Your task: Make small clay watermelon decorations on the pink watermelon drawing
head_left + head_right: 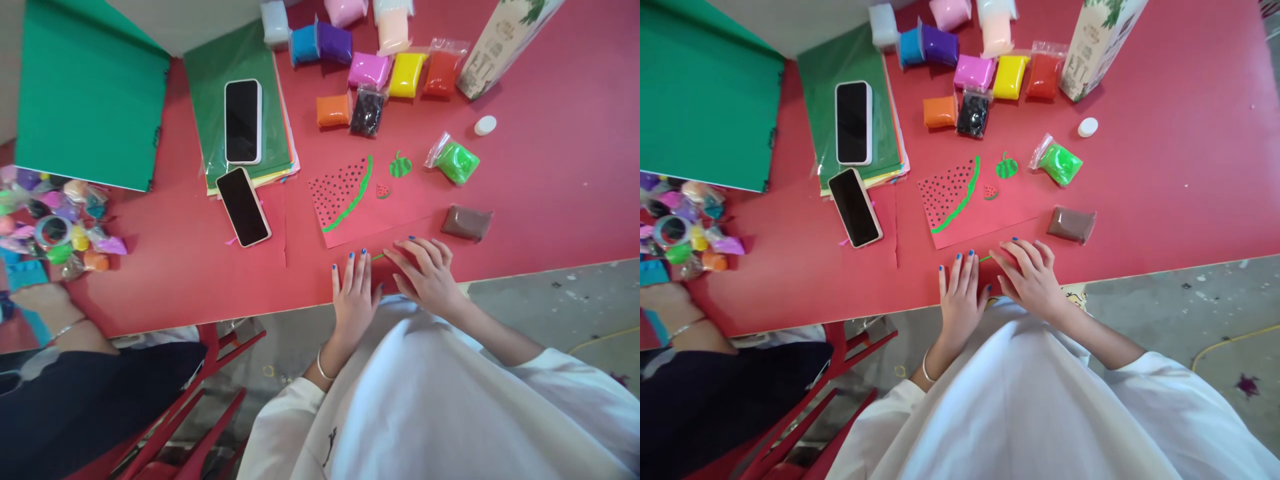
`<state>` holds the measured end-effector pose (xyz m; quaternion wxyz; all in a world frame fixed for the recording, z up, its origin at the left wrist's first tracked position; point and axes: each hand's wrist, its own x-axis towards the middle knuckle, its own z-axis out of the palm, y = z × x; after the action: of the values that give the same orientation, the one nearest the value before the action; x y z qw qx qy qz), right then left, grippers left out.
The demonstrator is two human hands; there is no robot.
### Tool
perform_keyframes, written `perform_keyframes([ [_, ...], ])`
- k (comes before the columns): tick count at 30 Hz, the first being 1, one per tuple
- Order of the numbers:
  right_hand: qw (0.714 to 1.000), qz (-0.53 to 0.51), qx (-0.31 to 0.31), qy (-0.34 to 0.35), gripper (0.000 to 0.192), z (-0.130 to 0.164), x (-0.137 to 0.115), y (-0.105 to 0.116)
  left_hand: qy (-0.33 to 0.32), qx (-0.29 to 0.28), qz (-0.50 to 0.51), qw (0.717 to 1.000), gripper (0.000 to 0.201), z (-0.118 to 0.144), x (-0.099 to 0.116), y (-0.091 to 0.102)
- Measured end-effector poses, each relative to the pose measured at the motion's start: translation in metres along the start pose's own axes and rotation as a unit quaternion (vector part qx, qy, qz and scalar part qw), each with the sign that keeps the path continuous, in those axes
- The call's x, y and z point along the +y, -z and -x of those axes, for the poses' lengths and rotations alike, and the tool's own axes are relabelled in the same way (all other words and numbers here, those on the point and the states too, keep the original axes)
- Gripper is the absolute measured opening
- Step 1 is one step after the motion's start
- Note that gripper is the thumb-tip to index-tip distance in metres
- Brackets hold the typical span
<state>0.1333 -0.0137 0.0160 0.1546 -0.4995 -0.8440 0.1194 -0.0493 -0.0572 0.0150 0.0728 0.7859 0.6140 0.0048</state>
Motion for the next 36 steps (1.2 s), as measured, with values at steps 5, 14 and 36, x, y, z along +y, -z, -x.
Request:
perform_keyframes([
  [5, 1.000, -0.013, 0.009, -0.003, 0.047, 0.000, 0.002, -0.002, -0.014, -0.033, -0.021, 0.999, 0.071, 0.002, 0.006, -0.002],
  [14, 1.000, -0.011, 0.000, -0.010, 0.048, 0.005, 0.003, 0.002, -0.017, -0.029, -0.018, 0.999, 0.073, -0.001, 0.006, 0.004],
  [36, 0.993, 0.001, -0.111, 0.034, 0.052, -0.003, -0.014, -0.003, -0.044, -0.022, -0.006, 0.999, 0.057, -0.005, 0.012, -0.004],
])
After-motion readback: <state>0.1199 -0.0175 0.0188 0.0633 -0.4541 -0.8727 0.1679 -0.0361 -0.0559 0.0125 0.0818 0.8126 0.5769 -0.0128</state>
